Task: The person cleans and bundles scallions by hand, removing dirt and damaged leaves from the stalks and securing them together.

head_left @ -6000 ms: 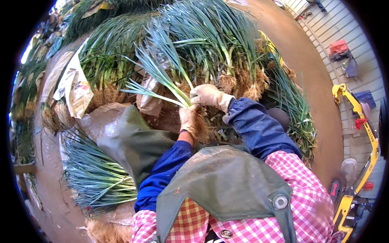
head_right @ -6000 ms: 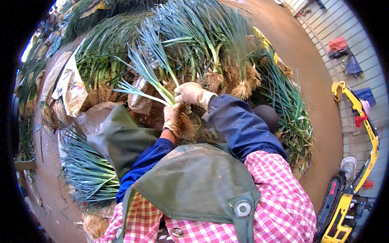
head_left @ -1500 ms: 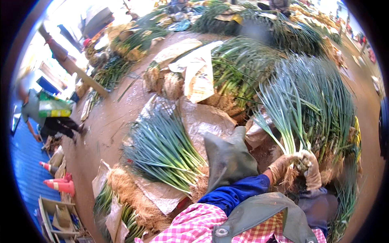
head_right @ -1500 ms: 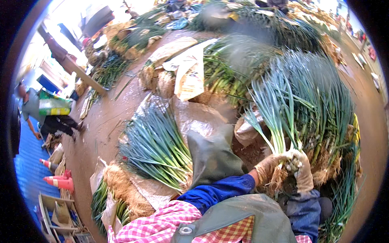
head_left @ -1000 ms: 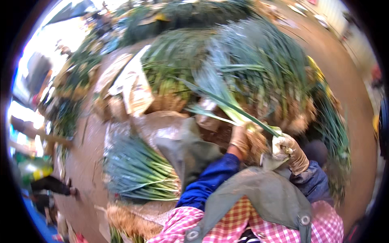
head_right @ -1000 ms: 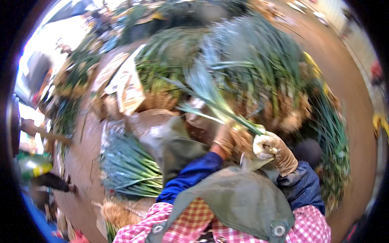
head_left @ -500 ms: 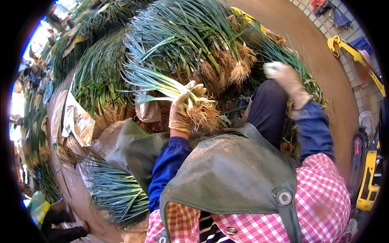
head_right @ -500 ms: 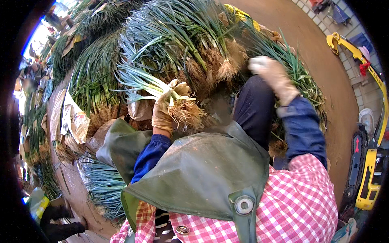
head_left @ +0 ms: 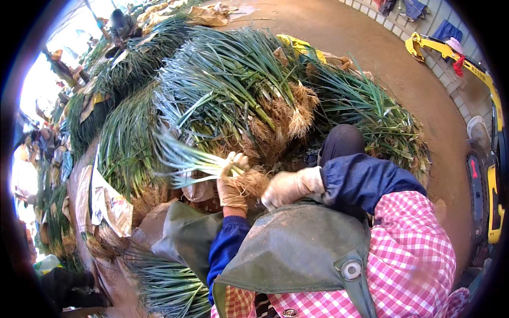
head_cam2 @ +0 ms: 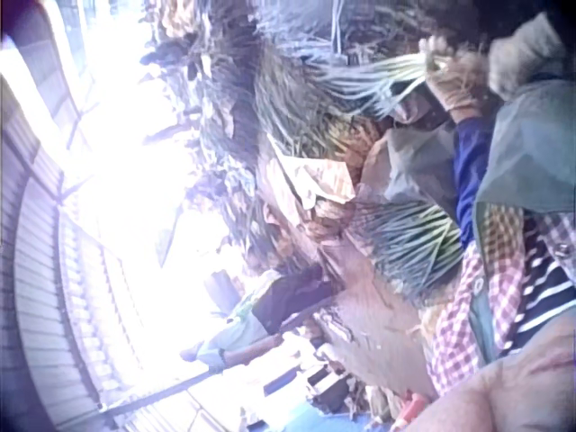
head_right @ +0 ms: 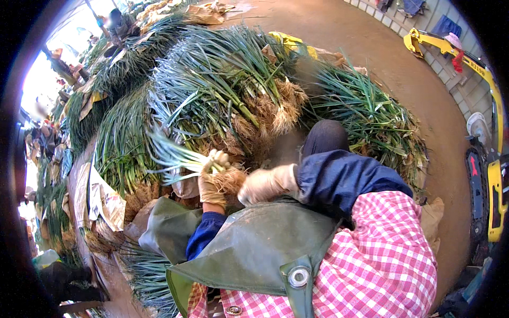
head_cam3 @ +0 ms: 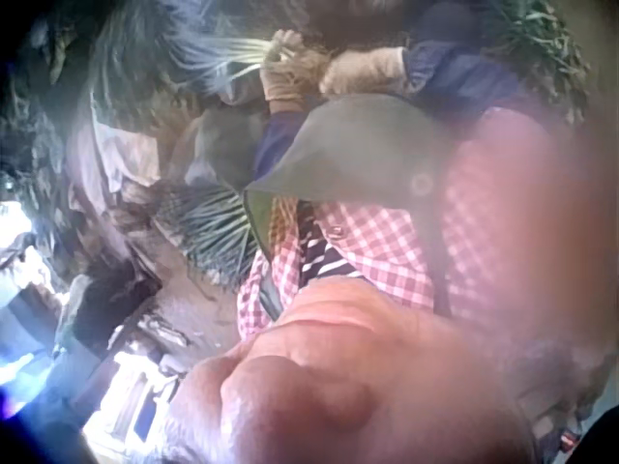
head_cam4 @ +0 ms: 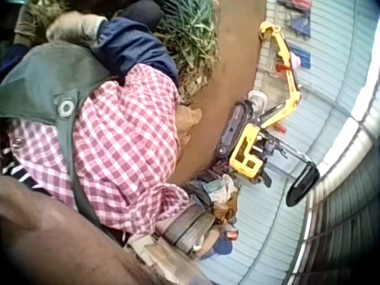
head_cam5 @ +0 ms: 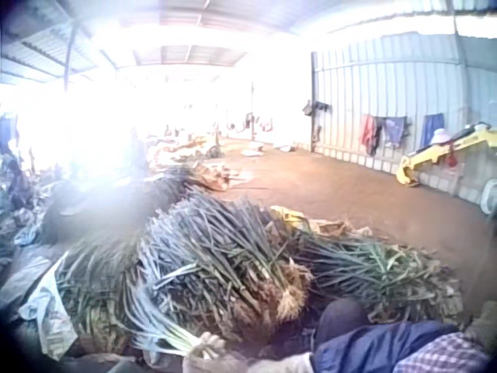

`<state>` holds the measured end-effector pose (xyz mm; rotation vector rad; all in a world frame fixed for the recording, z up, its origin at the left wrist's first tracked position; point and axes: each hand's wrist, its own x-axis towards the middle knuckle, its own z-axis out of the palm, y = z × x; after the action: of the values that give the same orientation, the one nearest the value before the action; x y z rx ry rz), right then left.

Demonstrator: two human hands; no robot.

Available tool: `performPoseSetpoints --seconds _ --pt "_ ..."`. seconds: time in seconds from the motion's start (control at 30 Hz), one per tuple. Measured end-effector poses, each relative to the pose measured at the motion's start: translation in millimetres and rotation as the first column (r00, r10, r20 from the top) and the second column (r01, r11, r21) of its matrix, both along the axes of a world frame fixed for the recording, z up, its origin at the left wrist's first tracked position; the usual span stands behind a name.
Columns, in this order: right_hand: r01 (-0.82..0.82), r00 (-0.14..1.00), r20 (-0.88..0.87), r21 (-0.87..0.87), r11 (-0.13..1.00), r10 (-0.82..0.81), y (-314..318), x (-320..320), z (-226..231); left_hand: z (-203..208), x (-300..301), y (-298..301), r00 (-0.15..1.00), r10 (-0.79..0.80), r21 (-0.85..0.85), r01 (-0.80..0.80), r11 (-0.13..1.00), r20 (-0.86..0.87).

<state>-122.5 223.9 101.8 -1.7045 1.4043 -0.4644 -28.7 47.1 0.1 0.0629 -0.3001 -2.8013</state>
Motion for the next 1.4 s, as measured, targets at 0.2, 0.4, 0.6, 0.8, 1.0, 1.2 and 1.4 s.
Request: performPoseSetpoints --seconds 0.2,0.4,0.6,0.8,1.0,1.2,1.4 --pt "0.275 0.704 -0.688 0.039 0.961 -0.174 25.6 -118.8 -7.0 70.3 -1.8 19.4 0.993 0.082 -0.103 -0.073 0.992 0.086" --pt "0.966 0.229 -0.348 -0.034 0.256 -0.909 15.7 -216.4 -27.3 151.3 -6.2 46.8 0.989 0.146 -0.294 -0.133 0.946 0.021" --pt "0.986 0.009 -0.197 0.166 -0.024 -0.980 29.4 -284.4 -69.3 100.7 -47.8 40.5 0.996 -0.075 -0.261 0.085 0.962 0.047" --pt "0.914 0.142 -0.205 -0.349 0.208 -0.968 -41.5 -192.7 87.0 40.0 -24.6 24.8 0.978 0.031 -0.150 0.000 0.989 0.205" --pt "0.885 0.263 -0.573 -0.176 0.430 -0.776 -55.4 -205.2 20.6 48.8 -42.4 39.1 0.986 0.041 -0.068 -0.031 0.997 0.163" --pt "0.887 0.222 -0.112 -0.389 0.248 -0.969 -50.6 -147.3 56.6 36.1 -25.6 28.4 0.961 0.116 -0.137 -0.083 0.987 0.251" --pt "0.797 0.263 -0.330 -0.455 0.397 -0.906 -51.3 -144.8 18.9 45.0 -33.9 34.5 0.972 0.084 -0.127 -0.057 0.990 0.221"
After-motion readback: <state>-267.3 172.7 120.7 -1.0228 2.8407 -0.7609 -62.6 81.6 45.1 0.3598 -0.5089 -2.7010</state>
